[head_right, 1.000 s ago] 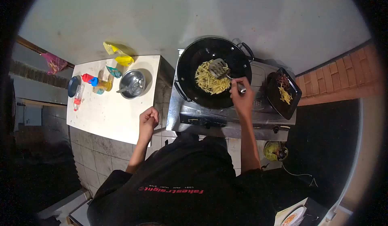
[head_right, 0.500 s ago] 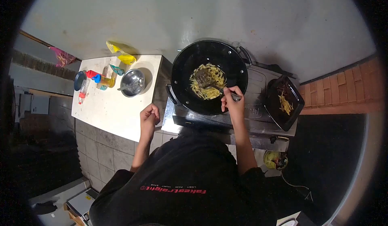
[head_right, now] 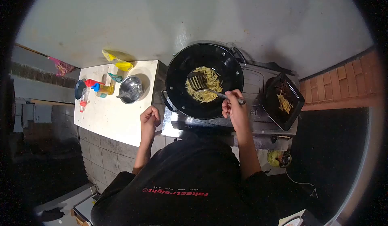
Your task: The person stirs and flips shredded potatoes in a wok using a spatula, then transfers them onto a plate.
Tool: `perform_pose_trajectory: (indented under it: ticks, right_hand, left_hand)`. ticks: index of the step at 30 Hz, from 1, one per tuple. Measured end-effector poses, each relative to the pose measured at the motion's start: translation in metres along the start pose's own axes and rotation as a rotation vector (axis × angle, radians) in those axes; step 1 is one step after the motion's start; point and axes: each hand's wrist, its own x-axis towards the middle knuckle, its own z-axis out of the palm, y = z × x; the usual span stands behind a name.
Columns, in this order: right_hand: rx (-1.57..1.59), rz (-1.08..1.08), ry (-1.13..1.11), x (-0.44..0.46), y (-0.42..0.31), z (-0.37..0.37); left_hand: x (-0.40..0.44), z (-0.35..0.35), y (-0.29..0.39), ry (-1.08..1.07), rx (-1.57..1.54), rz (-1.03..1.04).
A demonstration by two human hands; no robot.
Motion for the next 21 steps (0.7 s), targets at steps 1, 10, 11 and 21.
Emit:
perform_pose_trajectory:
  ticks: [1, 10, 11, 21]
  right_hand:
    - [-0.097, -0.058, -0.016, -0.003, 0.000, 0.004]
    - [-0.780, -0.481, 0.050, -0.028, 0.003, 0.018]
    - [-0.779, -0.478, 0.057, -0.032, -0.005, 0.018]
    - [-1.560, -0.487, -0.457, -0.078, -0.069, 0.022]
  left_hand:
    - [0.002, -0.002, 0.000, -0.011, -0.009, 0.011]
    - [0.012, -0.012, 0.005, -0.077, -0.015, 0.016]
    - [0.013, -0.012, 0.005, -0.089, 0.002, 0.019]
    - [0.008, -0.028, 0.005, -0.076, -0.004, 0.024]
